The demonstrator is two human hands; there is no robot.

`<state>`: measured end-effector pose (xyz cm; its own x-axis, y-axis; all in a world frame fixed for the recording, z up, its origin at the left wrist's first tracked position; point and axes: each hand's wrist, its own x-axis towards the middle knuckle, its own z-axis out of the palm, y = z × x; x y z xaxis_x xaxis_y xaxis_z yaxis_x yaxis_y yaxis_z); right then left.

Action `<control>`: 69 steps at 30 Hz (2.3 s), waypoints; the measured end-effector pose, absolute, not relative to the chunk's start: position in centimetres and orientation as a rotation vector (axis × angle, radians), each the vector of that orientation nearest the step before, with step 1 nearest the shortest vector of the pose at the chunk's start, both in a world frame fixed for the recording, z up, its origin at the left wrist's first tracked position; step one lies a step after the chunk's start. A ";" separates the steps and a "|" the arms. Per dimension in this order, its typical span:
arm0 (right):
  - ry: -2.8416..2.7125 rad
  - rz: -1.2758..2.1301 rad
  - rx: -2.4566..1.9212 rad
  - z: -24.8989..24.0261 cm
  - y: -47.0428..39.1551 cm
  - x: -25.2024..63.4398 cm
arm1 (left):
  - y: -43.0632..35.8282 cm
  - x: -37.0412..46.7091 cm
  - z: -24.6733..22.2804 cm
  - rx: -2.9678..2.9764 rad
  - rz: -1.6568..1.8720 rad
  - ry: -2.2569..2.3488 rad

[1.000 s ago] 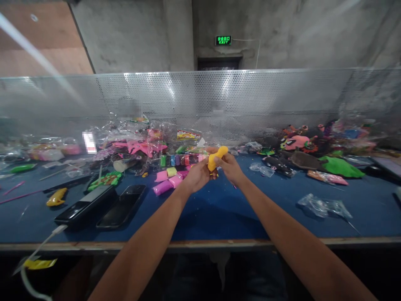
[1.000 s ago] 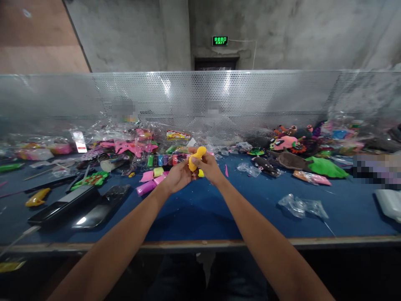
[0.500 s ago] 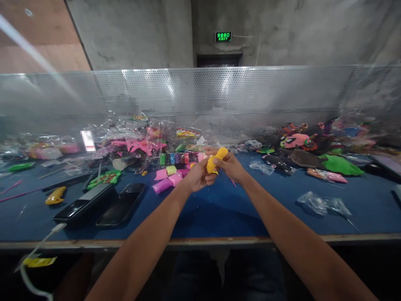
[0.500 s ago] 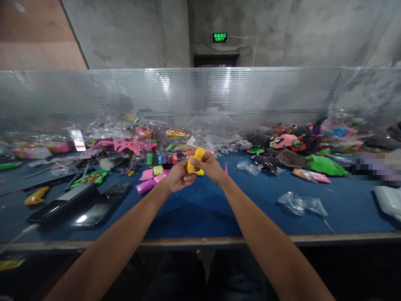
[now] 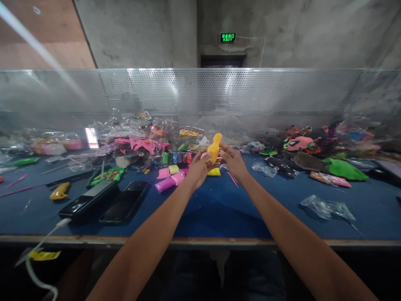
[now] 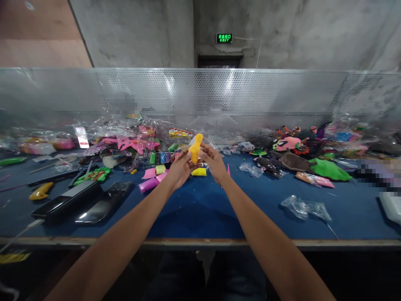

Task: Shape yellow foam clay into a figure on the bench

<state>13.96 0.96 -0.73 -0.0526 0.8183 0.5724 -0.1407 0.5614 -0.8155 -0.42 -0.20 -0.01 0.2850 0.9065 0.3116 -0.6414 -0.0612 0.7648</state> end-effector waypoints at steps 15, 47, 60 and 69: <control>-1.361 0.915 -0.761 -1.4 1.3 13.9 | 0.7 -1.0 -0.2 1.193 1.413 0.627; -1.382 0.758 -0.877 -1.5 1.2 14.0 | 1.2 -1.2 -0.5 1.159 1.419 0.701; -1.332 0.695 -0.880 -1.4 1.2 13.9 | 1.4 -1.3 -0.5 1.201 1.413 0.767; -1.344 0.878 -0.859 -1.4 1.1 13.9 | 1.1 -1.5 -0.6 1.232 1.311 0.658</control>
